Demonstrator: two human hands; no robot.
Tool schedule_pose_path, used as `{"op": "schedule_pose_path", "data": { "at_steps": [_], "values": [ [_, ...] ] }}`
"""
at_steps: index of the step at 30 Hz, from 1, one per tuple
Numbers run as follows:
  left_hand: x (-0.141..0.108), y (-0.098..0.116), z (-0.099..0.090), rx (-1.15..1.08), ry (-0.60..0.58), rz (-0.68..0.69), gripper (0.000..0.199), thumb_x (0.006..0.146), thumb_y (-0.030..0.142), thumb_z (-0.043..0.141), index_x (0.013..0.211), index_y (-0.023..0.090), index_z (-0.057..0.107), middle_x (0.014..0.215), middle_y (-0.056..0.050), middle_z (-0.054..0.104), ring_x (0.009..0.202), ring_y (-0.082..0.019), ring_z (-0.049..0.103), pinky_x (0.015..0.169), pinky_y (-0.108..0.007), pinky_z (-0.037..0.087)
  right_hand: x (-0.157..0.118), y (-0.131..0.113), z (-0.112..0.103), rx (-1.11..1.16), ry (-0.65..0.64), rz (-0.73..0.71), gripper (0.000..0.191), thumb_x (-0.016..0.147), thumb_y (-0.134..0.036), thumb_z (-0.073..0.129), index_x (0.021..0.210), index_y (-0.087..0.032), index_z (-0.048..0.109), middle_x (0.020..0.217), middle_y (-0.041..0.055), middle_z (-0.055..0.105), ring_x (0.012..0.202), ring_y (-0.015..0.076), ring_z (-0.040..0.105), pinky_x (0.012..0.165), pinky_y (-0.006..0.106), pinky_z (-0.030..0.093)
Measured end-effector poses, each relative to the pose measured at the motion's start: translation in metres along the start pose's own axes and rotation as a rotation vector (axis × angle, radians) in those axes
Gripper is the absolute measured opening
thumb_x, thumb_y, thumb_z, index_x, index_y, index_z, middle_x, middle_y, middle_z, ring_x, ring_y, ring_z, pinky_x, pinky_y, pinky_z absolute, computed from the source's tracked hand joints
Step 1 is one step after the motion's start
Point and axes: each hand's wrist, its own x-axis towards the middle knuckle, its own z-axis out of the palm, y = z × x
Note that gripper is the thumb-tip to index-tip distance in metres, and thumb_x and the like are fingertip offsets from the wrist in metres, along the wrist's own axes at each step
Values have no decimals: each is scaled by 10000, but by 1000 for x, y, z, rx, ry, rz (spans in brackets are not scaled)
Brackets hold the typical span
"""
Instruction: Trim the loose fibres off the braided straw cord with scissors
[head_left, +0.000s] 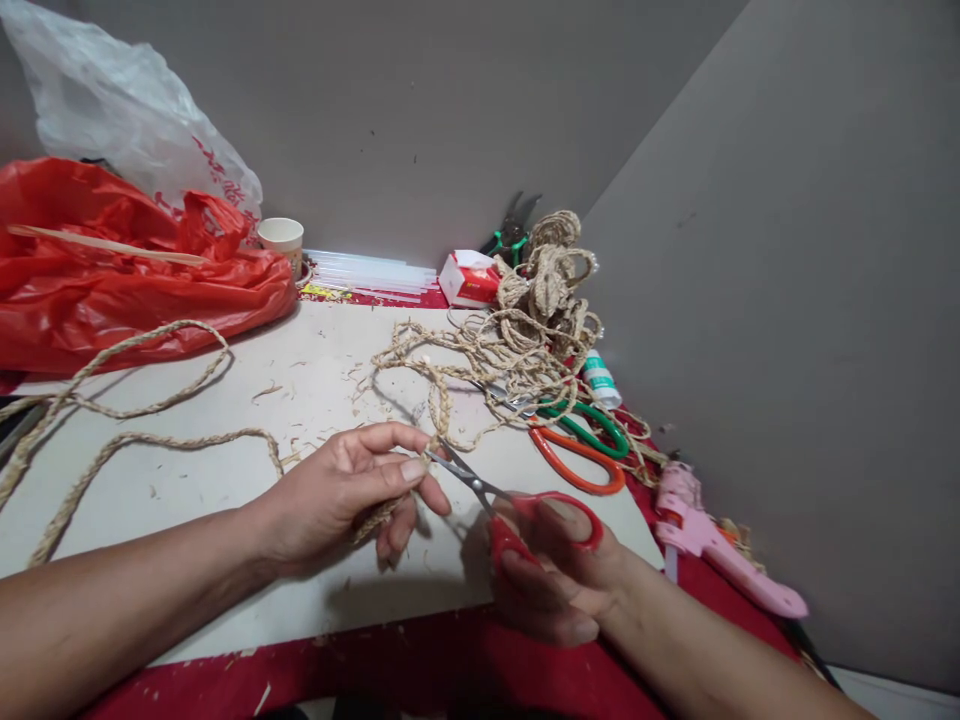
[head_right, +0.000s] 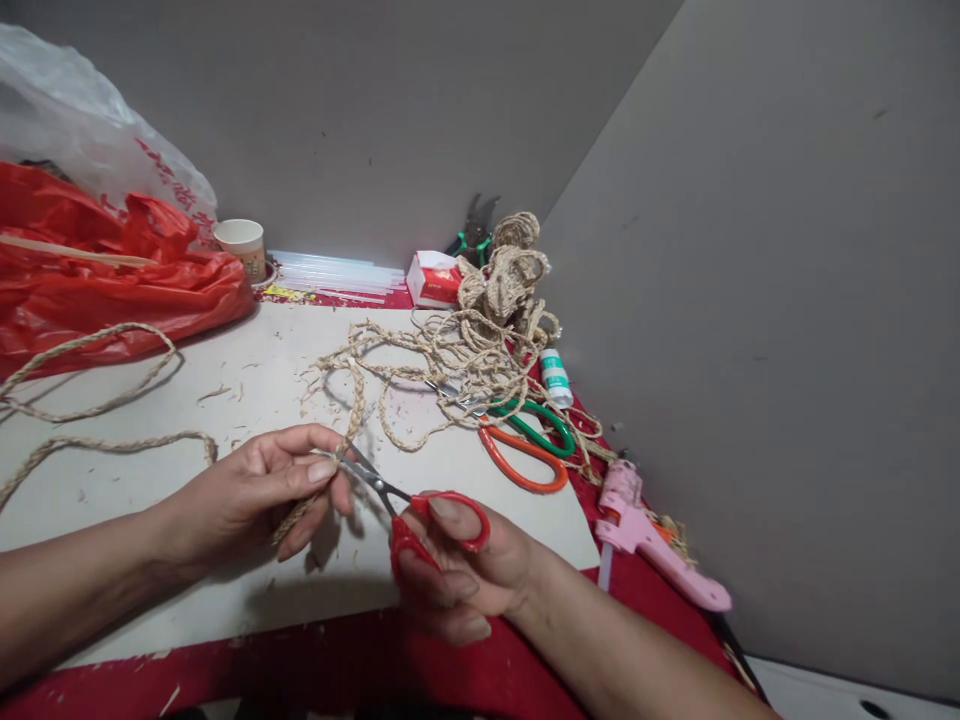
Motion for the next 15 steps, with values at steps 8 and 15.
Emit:
{"op": "schedule_pose_path", "data": {
  "at_steps": [8, 15],
  "values": [
    [1, -3, 0, -66, -2, -3, 75, 883, 186, 564, 932, 173, 508, 784, -42, 700, 422, -60, 538, 422, -174, 423, 3, 0, 2, 31, -20, -26, 492, 932, -487, 406, 575, -151, 444, 430, -64, 325, 318, 52, 329, 274, 132, 260],
    [-1, 3, 6, -107, 47, -39, 89, 839, 172, 624, 884, 134, 557, 697, -33, 698, 395, -59, 530, 393, -157, 388, 4, 0, 5, -48, 48, -34, 507, 933, -480, 429, 544, -155, 423, 411, -67, 316, 323, 55, 357, 290, 129, 267]
  ]
}}
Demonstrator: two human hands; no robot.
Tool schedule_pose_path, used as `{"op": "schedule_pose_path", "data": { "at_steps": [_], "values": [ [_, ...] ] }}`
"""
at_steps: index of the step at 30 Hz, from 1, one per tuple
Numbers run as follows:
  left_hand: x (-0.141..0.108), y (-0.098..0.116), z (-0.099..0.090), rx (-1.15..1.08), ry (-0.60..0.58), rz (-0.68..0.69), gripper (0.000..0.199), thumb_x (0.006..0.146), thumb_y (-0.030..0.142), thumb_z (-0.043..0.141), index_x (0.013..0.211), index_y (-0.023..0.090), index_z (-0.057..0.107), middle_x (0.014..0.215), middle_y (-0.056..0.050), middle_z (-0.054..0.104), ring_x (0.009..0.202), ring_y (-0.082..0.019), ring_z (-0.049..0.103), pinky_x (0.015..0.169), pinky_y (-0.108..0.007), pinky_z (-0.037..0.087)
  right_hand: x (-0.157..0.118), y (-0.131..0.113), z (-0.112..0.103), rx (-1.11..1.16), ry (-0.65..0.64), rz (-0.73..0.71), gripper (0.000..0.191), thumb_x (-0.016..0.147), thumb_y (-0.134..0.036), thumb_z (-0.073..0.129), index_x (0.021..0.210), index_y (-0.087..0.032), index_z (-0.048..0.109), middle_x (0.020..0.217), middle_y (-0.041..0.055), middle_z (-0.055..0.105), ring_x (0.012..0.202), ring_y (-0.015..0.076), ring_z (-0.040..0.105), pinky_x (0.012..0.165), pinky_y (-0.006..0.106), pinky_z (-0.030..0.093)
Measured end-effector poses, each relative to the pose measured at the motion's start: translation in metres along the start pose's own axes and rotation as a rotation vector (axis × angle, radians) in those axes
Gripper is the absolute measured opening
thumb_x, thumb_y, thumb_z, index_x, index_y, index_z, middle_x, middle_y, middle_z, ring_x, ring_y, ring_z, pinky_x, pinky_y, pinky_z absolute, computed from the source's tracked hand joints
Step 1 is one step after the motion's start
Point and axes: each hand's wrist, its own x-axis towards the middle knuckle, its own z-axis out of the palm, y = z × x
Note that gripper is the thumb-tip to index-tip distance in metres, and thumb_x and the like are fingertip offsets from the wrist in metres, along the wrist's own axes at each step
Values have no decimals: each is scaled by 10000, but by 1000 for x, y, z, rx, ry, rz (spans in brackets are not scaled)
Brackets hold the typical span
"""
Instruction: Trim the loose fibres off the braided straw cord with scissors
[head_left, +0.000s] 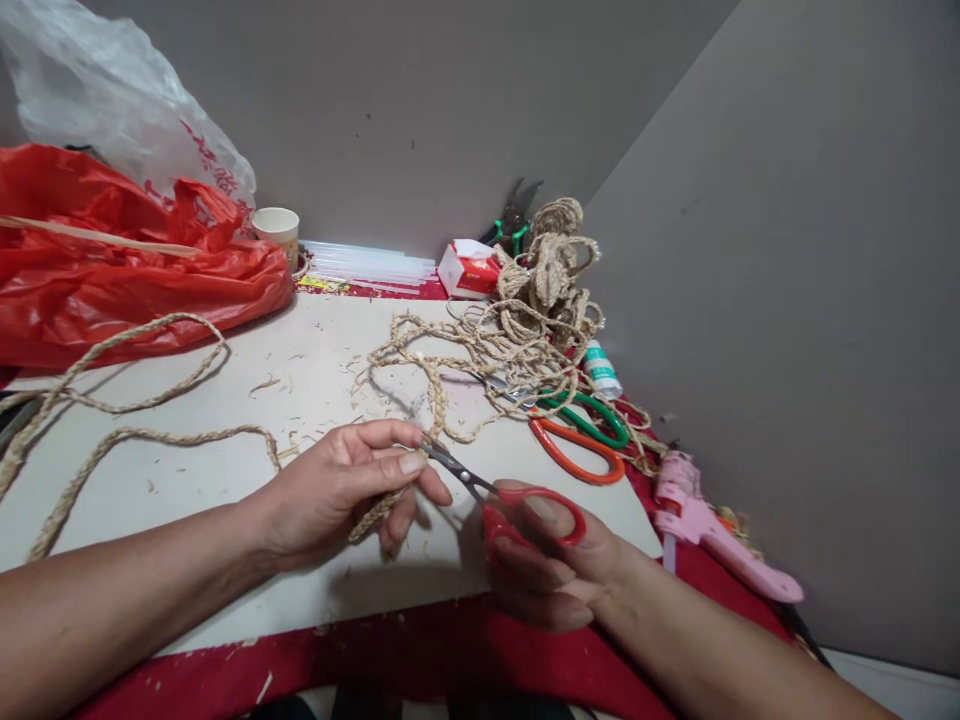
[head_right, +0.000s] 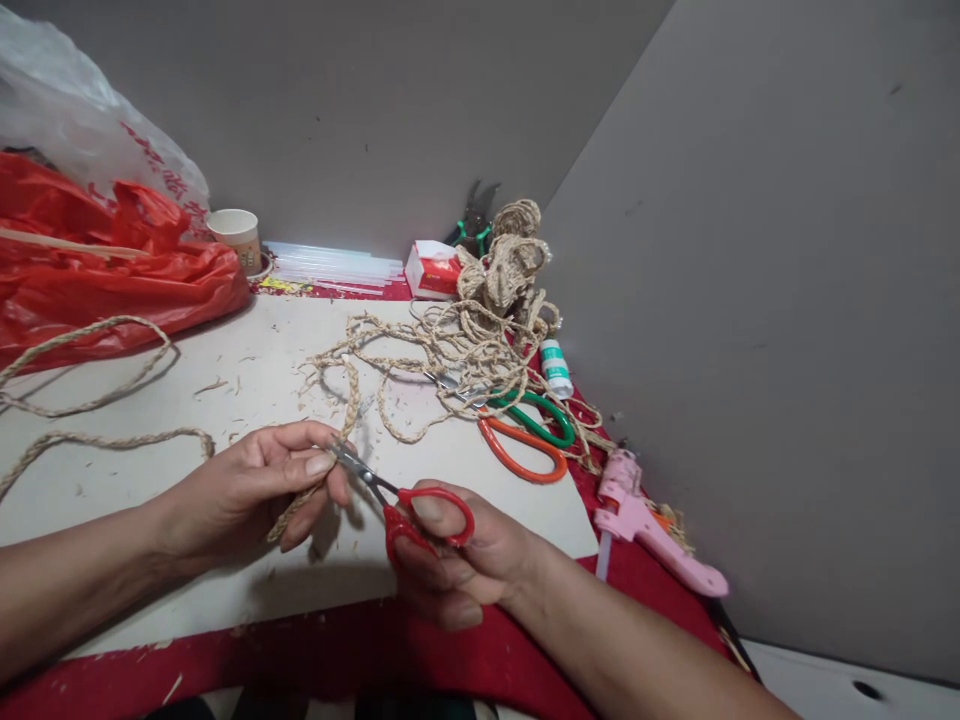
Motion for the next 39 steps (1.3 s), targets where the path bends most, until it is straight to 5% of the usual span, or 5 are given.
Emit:
{"op": "schedule_pose_path", "data": {
  "at_steps": [16, 32, 39],
  "values": [
    [0, -1, -5, 42, 3, 58, 110, 853, 177, 608, 926, 161, 528, 787, -34, 704, 422, -53, 521, 445, -193, 424, -1, 4, -4, 92, 107, 28, 498, 912, -510, 430, 547, -176, 371, 411, -71, 340, 302, 33, 289, 297, 121, 254],
    [-1, 1, -2, 69, 27, 56, 116, 830, 201, 643, 867, 146, 548, 766, -44, 712, 403, -55, 524, 417, -179, 412, 0, 3, -1, -2, 137, -45, 465, 929, -401, 473, 542, -164, 369, 428, -78, 324, 291, 20, 271, 295, 111, 263],
    [0, 2, -6, 86, 27, 69, 138, 826, 222, 654, 909, 156, 566, 764, -48, 716, 430, -71, 545, 453, -203, 454, 2, 1, 6, -166, 139, -108, 490, 841, -515, 550, 532, -151, 439, 398, -87, 269, 298, 50, 331, 287, 132, 246]
  ]
}}
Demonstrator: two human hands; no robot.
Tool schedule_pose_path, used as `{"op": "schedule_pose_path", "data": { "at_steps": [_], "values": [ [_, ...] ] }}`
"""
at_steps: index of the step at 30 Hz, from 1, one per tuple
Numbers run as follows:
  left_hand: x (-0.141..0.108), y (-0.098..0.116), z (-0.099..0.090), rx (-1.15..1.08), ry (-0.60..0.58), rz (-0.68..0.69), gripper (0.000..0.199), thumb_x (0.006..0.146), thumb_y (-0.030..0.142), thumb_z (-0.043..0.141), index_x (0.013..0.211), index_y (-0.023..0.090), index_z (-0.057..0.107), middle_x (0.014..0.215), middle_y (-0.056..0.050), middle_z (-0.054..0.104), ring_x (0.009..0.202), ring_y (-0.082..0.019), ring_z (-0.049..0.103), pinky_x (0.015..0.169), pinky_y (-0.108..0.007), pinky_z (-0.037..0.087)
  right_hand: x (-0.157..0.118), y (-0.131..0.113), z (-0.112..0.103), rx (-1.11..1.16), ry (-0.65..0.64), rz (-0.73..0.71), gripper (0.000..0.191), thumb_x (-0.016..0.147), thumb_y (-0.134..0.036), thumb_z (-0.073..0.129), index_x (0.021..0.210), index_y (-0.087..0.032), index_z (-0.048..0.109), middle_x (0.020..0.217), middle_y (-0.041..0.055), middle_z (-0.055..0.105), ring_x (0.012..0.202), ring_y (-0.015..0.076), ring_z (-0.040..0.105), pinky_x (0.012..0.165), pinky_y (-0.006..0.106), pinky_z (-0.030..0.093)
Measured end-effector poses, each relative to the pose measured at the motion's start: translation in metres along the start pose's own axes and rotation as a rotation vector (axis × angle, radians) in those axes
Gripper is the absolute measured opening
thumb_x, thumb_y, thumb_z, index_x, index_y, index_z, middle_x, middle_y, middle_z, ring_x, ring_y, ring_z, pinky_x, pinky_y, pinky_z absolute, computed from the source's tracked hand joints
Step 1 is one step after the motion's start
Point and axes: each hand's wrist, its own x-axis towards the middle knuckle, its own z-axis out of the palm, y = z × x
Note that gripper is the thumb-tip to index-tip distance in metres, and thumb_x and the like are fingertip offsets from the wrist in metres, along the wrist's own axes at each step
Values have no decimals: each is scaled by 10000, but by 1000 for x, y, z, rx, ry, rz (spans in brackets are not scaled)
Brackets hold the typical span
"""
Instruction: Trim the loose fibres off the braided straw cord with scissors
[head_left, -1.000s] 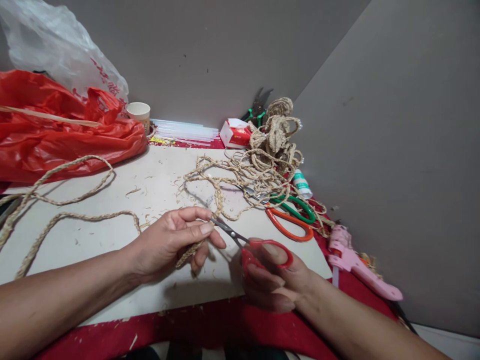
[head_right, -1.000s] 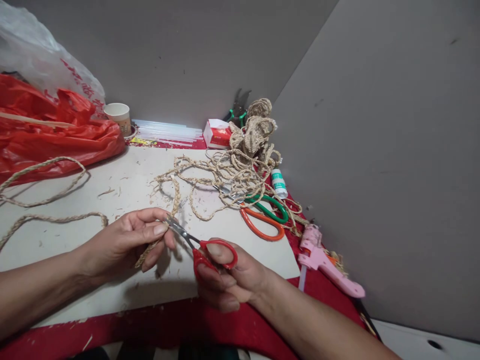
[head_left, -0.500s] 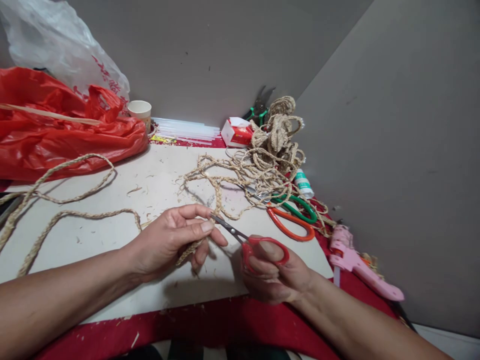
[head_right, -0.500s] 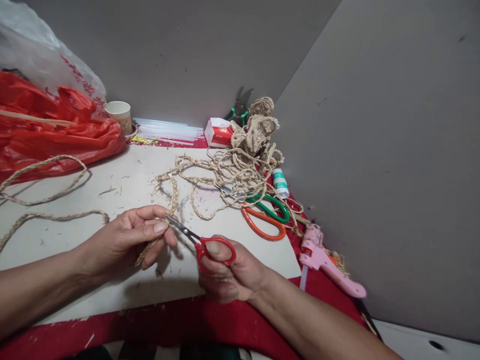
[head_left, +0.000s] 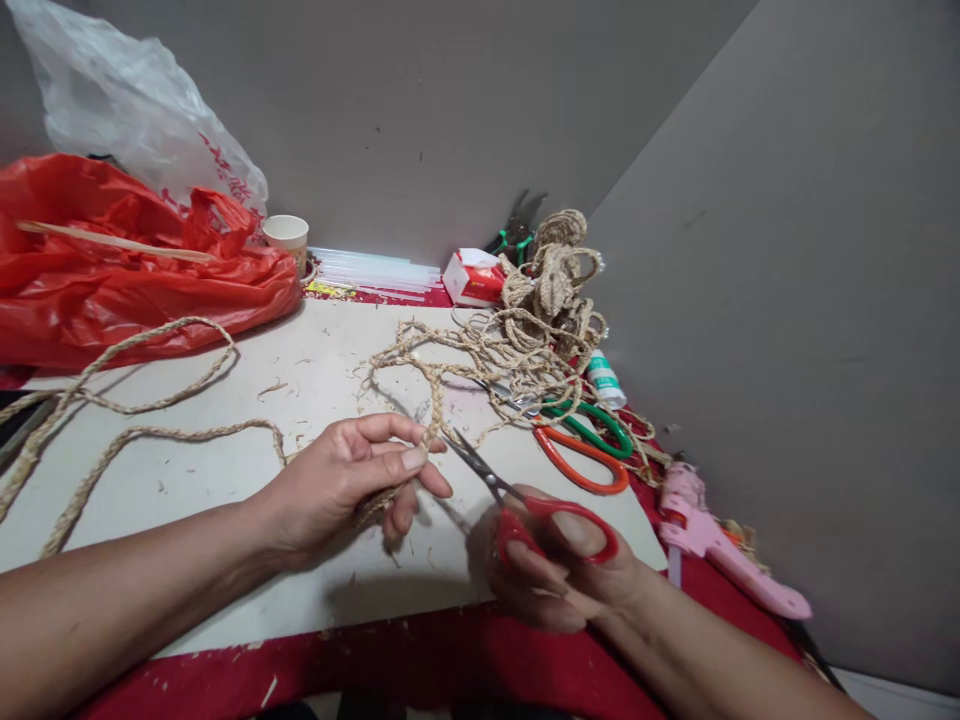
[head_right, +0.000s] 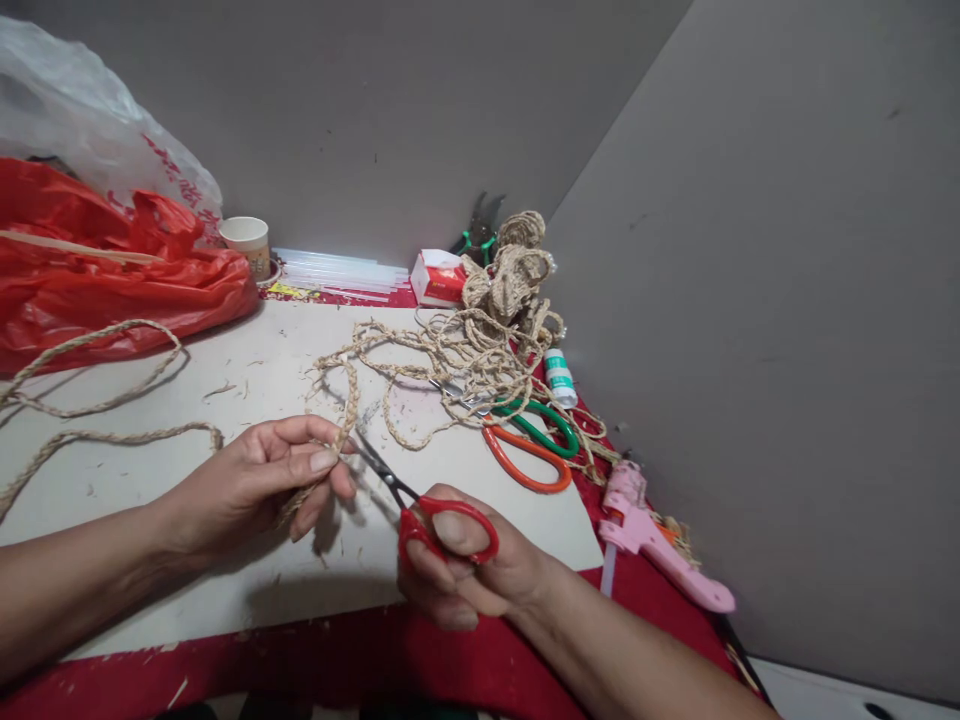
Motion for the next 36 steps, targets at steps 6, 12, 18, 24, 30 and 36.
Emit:
{"op": "schedule_pose_path", "data": {
  "at_steps": [6, 12, 18, 24, 30, 36],
  "values": [
    [1, 0, -3, 13, 28, -20, 260, 808, 225, 665, 1038, 158, 563, 724, -59, 705, 437, -100, 564, 458, -223, 458, -4, -2, -2, -12, 49, 17, 488, 831, -529, 552, 544, -144, 468, 405, -96, 249, 289, 45, 314, 279, 132, 240],
    [1, 0, -3, 23, 38, -30, 211, 790, 208, 670, 964, 169, 557, 837, -75, 713, 505, -124, 622, 432, -195, 428, -1, 3, -7, 11, 5, 57, 451, 877, -485, 501, 575, -151, 467, 420, -87, 273, 313, 60, 343, 299, 148, 261],
    [1, 0, 0, 44, 63, 6, 154, 815, 275, 667, 848, 146, 590, 808, -54, 696, 481, -85, 588, 440, -184, 412, -3, 8, -11, 6, 1, 48, 490, 860, -514, 517, 534, -161, 423, 406, -74, 311, 304, 63, 354, 299, 158, 270],
    [1, -1, 0, -7, 109, -23, 179, 738, 236, 751, 799, 135, 616, 680, -42, 685, 514, -89, 595, 481, -178, 441, -3, 7, -10, 104, -59, 73, 492, 865, -528, 496, 548, -156, 439, 425, -68, 323, 316, 53, 344, 288, 139, 260],
    [2, -6, -2, -7, 164, -3, 226, 692, 230, 786, 842, 136, 645, 669, -46, 694, 495, -83, 581, 502, -195, 477, -2, 9, -10, 244, -126, 118, 515, 891, -543, 431, 543, -164, 417, 429, -63, 330, 310, 46, 319, 279, 134, 253],
    [2, -9, -3, 94, 201, 60, 246, 678, 245, 798, 850, 133, 662, 681, -49, 691, 498, -79, 573, 497, -193, 475, -3, 11, -11, 294, -144, 141, 526, 930, -526, 365, 543, -172, 404, 411, -57, 340, 313, 51, 323, 284, 132, 262]
  ]
}}
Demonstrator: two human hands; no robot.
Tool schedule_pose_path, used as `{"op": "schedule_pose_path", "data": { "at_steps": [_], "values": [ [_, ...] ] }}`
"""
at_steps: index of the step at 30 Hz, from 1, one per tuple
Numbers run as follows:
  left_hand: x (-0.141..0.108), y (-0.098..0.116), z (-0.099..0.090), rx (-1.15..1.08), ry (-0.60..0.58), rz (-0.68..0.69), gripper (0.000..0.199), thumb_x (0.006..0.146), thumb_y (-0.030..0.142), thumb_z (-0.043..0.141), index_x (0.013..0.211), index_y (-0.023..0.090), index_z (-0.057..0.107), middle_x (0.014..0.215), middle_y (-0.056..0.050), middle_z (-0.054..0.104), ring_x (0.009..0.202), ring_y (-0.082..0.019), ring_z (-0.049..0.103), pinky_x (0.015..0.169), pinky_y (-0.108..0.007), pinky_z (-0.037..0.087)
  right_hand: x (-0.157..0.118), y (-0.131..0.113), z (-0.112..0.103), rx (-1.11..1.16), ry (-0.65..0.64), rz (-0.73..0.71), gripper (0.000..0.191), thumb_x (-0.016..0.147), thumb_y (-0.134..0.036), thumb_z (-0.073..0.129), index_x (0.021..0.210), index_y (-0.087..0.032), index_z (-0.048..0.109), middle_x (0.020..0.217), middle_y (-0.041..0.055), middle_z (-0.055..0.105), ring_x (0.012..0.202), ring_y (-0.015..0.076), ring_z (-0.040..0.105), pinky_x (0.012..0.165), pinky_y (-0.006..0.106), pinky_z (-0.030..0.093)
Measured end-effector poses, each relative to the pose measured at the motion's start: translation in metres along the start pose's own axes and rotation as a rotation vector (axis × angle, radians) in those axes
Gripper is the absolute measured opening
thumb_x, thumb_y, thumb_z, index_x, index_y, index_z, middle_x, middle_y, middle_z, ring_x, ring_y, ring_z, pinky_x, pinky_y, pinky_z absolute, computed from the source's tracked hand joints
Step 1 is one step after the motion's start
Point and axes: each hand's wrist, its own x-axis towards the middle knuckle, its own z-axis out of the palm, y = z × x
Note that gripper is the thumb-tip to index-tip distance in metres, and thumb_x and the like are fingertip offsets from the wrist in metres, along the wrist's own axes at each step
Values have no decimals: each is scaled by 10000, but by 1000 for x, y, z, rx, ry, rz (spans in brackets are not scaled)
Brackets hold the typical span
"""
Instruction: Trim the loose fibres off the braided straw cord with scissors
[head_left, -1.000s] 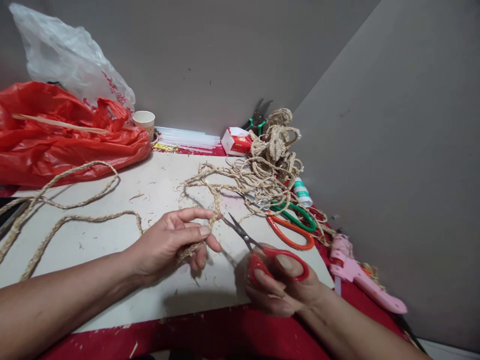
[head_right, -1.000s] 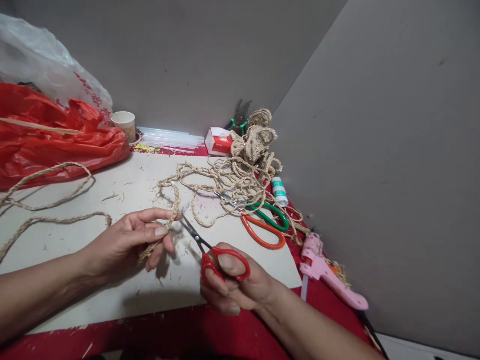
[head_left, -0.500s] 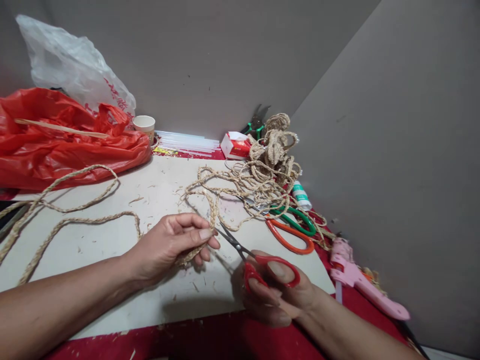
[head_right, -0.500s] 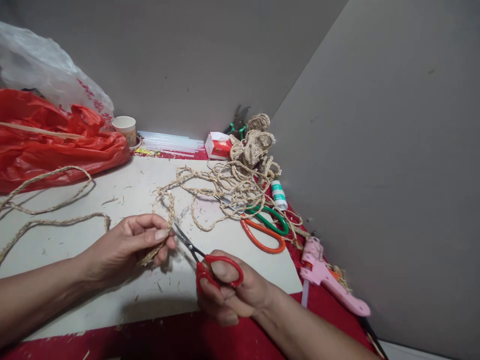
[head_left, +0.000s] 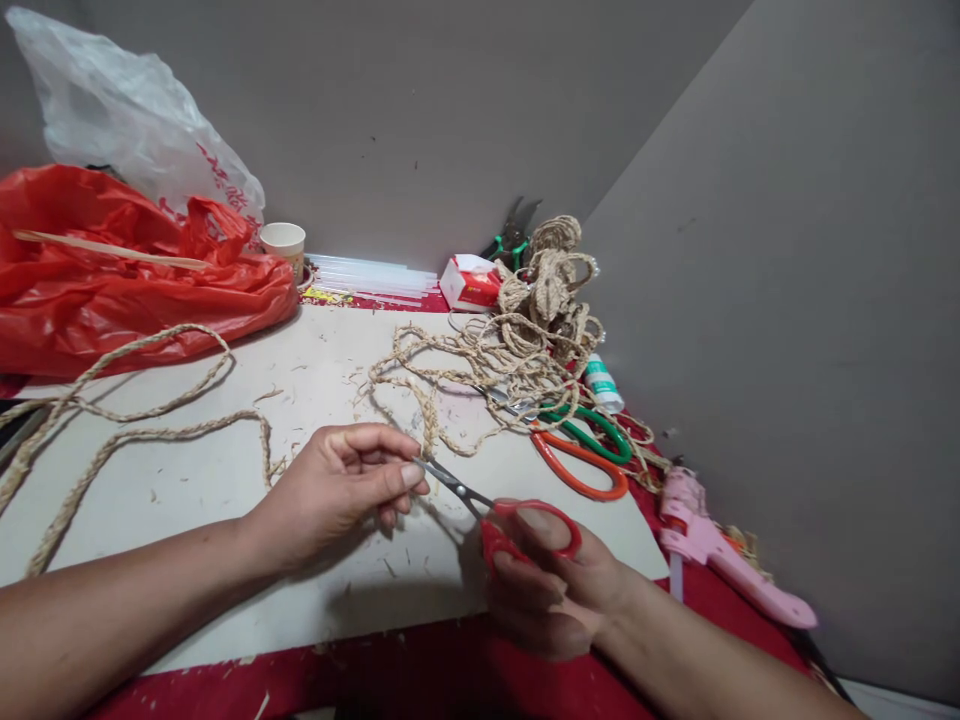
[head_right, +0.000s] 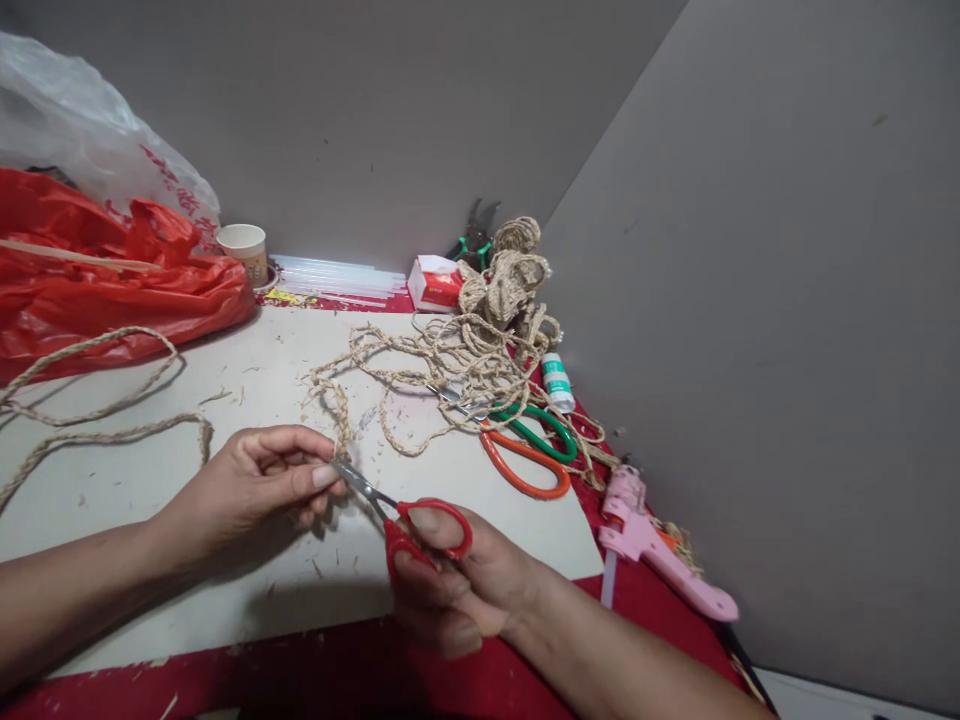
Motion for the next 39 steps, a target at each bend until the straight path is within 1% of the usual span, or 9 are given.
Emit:
{"op": "schedule_pose_path", "data": {
  "at_steps": [7, 11, 15, 17, 20, 23, 27, 33, 39],
  "values": [
    [-1, 2, 1, 48, 7, 9, 230, 689, 248, 786, 836, 128, 656, 653, -32, 667, 494, -84, 566, 490, -201, 479, 2, -1, 2, -44, 47, -4, 519, 921, -504, 409, 524, -170, 394, 395, -63, 327, 317, 54, 329, 291, 135, 272],
    [-1, 3, 1, 71, 1, 18, 228, 698, 247, 777, 829, 125, 638, 657, -25, 662, 495, -80, 560, 503, -207, 483, 2, -1, 3, -80, 127, -9, 515, 916, -487, 442, 515, -170, 381, 398, -71, 309, 309, 49, 316, 285, 133, 250],
    [-2, 4, 1, 72, -18, 25, 236, 698, 247, 775, 837, 124, 631, 649, -13, 650, 501, -80, 562, 509, -208, 484, 1, -2, 5, -155, 196, -33, 482, 923, -405, 475, 516, -159, 396, 395, -71, 316, 298, 45, 320, 293, 138, 264],
    [-2, 4, 1, 66, -32, 28, 237, 705, 250, 770, 848, 129, 625, 606, 3, 632, 494, -82, 561, 506, -205, 481, 1, -3, 6, -177, 198, -38, 466, 909, -378, 512, 515, -154, 405, 392, -70, 327, 298, 45, 333, 298, 138, 274],
    [-1, 4, 0, 52, -37, 38, 225, 721, 251, 759, 848, 134, 614, 580, 12, 620, 477, -75, 552, 492, -190, 468, -1, -4, 8, -210, 160, -26, 463, 876, -373, 564, 501, -154, 403, 386, -63, 341, 306, 53, 360, 298, 140, 278],
    [0, 4, -1, 35, -25, 35, 202, 738, 234, 745, 841, 134, 603, 641, -8, 649, 487, -66, 552, 480, -174, 458, -2, -6, 9, -255, 146, -61, 484, 868, -426, 562, 499, -158, 396, 388, -66, 319, 311, 54, 359, 292, 137, 249],
    [1, 3, -2, -15, -43, 32, 199, 769, 218, 716, 909, 149, 593, 700, -15, 664, 510, -69, 557, 486, -184, 468, -1, -10, 13, -305, 193, -107, 473, 871, -455, 545, 526, -155, 420, 405, -79, 284, 317, 46, 333, 298, 134, 230],
    [1, 3, -2, -9, -59, 21, 192, 784, 211, 700, 934, 141, 603, 701, -18, 665, 508, -67, 556, 500, -192, 477, 2, -8, 14, -327, 198, -85, 517, 865, -448, 559, 486, -165, 349, 406, -60, 333, 317, 46, 363, 311, 142, 238],
    [-1, 3, 0, -7, -63, -2, 236, 739, 207, 738, 921, 138, 605, 701, -14, 663, 494, -65, 557, 512, -201, 478, 2, -4, 8, -264, 179, -9, 520, 880, -484, 513, 487, -171, 376, 370, -72, 299, 296, 64, 357, 297, 156, 255]
  ]
}}
